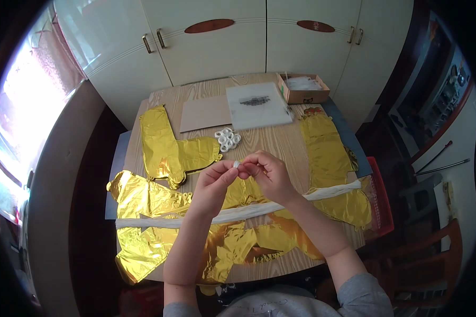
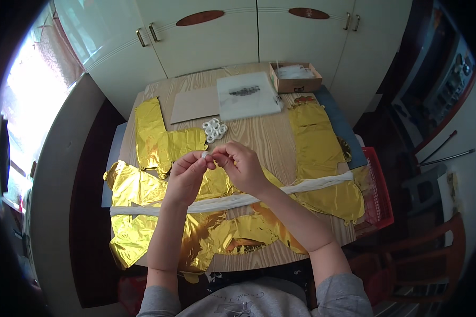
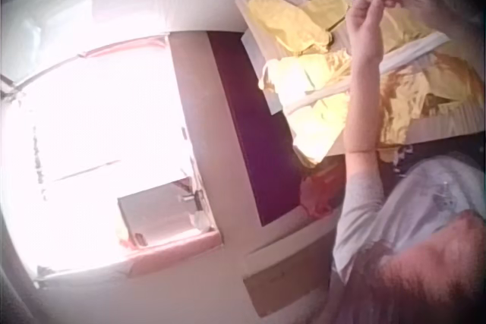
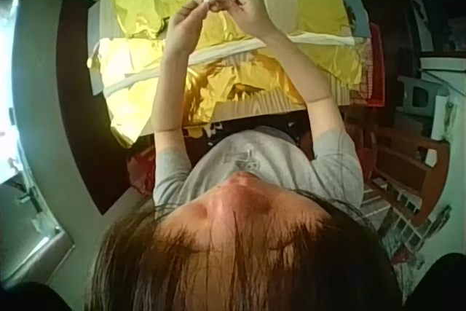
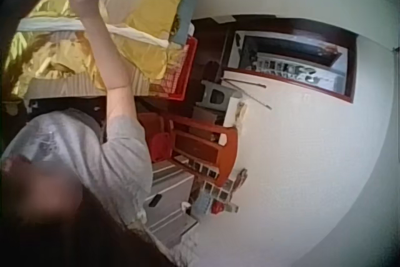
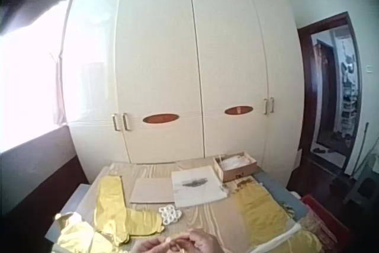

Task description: Attach small plastic circular clips or connectors to gold foil sheets on a workbench.

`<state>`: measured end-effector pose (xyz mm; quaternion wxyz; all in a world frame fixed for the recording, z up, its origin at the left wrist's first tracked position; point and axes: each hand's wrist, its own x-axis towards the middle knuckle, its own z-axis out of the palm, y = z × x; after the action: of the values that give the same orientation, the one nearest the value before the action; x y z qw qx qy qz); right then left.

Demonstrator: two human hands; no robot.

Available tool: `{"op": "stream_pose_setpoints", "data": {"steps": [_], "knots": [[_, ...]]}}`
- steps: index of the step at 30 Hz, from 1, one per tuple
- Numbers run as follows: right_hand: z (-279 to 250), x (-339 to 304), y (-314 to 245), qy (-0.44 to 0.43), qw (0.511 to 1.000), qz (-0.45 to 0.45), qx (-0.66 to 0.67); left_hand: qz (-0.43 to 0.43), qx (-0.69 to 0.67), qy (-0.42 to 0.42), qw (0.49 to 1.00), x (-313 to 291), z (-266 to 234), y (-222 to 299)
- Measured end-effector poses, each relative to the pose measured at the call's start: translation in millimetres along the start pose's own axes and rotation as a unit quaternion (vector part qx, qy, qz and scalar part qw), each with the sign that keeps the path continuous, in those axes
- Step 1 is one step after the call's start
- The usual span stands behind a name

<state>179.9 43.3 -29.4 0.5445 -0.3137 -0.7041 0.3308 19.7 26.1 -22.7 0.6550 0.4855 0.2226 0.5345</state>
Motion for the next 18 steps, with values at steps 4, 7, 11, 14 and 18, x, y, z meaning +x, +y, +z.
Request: {"op": "stream_pose_setpoints", "data": {"steps": [4, 7, 11, 14, 18], "knots": [[8.5, -2.6, -0.4, 0.019, 0.99, 0.063, 0.123, 0.054, -0.005, 0.046, 0.998, 2.5, -1.9, -13.5], [8.1, -3.8, -2.8, 0.02, 0.985, 0.108, 0.13, 0.077, 0.002, 0.066, 0.995, 5.0, 0.2, -17.3], [8.6, -2.7, -7.1, 0.021, 0.968, 0.187, 0.166, 0.083, 0.048, 0.082, 0.992, 4.9, 1.2, -18.8], [4.9, -1.3, -7.2, 0.01, 0.961, 0.211, 0.177, 0.122, 0.151, 0.054, 0.979, 5.5, 1.0, -15.8], [0.9, -2.4, 0.1, 0.011, 0.97, 0.188, 0.156, 0.145, 0.226, 0.061, 0.961, 6.0, 3.1, -19.3]]}}
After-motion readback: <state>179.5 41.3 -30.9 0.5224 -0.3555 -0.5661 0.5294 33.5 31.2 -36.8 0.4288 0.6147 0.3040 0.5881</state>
